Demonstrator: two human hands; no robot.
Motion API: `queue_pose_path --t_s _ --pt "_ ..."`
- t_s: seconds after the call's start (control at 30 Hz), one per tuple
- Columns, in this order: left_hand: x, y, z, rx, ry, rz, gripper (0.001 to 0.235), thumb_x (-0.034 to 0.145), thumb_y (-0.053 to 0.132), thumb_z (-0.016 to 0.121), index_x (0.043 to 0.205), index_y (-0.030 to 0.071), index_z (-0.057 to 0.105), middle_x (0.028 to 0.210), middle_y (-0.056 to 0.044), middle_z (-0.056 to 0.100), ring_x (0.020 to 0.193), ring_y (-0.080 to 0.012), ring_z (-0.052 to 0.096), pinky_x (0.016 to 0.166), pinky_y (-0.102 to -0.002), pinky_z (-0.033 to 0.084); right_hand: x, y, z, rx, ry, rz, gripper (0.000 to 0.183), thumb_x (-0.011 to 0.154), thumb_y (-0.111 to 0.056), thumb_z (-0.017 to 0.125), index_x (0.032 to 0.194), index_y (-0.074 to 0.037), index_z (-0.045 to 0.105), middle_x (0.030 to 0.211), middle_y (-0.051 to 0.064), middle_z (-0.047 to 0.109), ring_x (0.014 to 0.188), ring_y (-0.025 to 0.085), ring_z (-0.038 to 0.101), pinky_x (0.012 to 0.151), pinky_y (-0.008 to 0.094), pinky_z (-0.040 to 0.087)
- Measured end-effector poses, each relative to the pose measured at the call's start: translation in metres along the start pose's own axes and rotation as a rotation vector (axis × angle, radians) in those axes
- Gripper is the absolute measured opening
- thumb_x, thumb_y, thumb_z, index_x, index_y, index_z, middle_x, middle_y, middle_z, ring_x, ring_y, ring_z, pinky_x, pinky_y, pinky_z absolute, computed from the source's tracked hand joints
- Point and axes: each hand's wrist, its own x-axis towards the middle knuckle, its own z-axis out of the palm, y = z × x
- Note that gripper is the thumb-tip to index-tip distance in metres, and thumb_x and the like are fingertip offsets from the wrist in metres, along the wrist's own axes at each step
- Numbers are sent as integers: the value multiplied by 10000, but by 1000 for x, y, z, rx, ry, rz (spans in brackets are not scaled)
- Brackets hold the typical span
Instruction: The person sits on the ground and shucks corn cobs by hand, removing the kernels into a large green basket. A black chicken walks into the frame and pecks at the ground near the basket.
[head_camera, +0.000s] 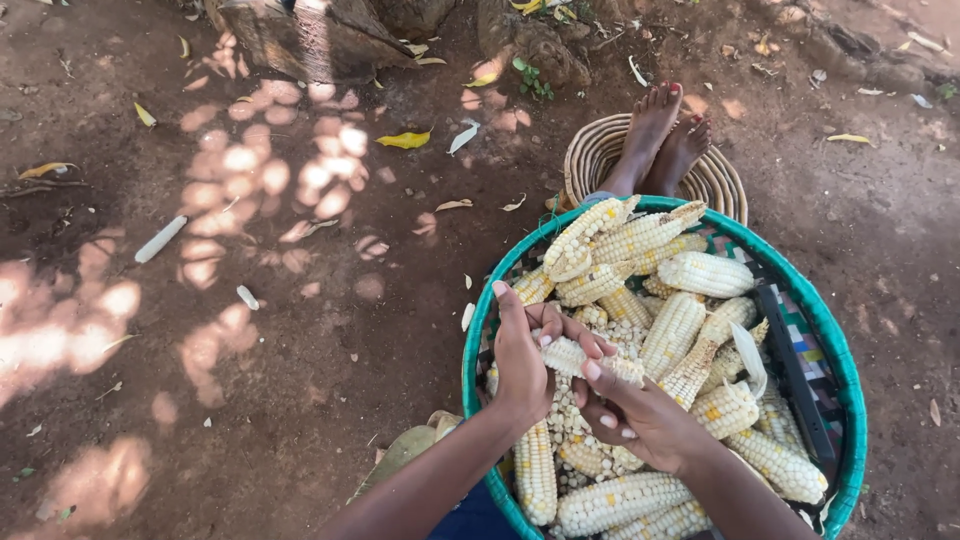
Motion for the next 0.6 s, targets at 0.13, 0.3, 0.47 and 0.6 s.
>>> queue_pose_path --t_s 0.13,0.3,0.47,0.6 --pt "-3 9 6 40 -38 20 753 1091 651 178 582 124 350 581 -222 649 640 -392 723 808 -565 619 -4 -5 5 3 -3 14 349 1103 -282 576 1020 44 667 646 43 435 508 123 301 461 257 241" --pt "-2 10 6 28 -29 -2 789 1079 685 154 554 126 343 544 -210 625 598 -386 702 795 -569 609 -9 -9 14 -120 90 -23 337 1024 -203 684 1023 133 717 693 116 491 521 159 350 538 310 303" --pt "8 0 -2 -98 106 -134 727 1141 648 164 665 133 354 645 -234 657 731 -417 748 516 -418 408 -5 -11 23 -305 107 -50 441 999 -245 675 1328 27 787 654 57 533 532 142 385 512 290 272" --pt "3 -10 -1 43 -3 -28 742 1124 647 156 709 115 466 753 -167 755 853 -361 817 335 -225 322 0 -6 5 -53 -81 -164 706 1004 -560 506 1253 85 648 727 44 494 485 78 213 431 219 189"
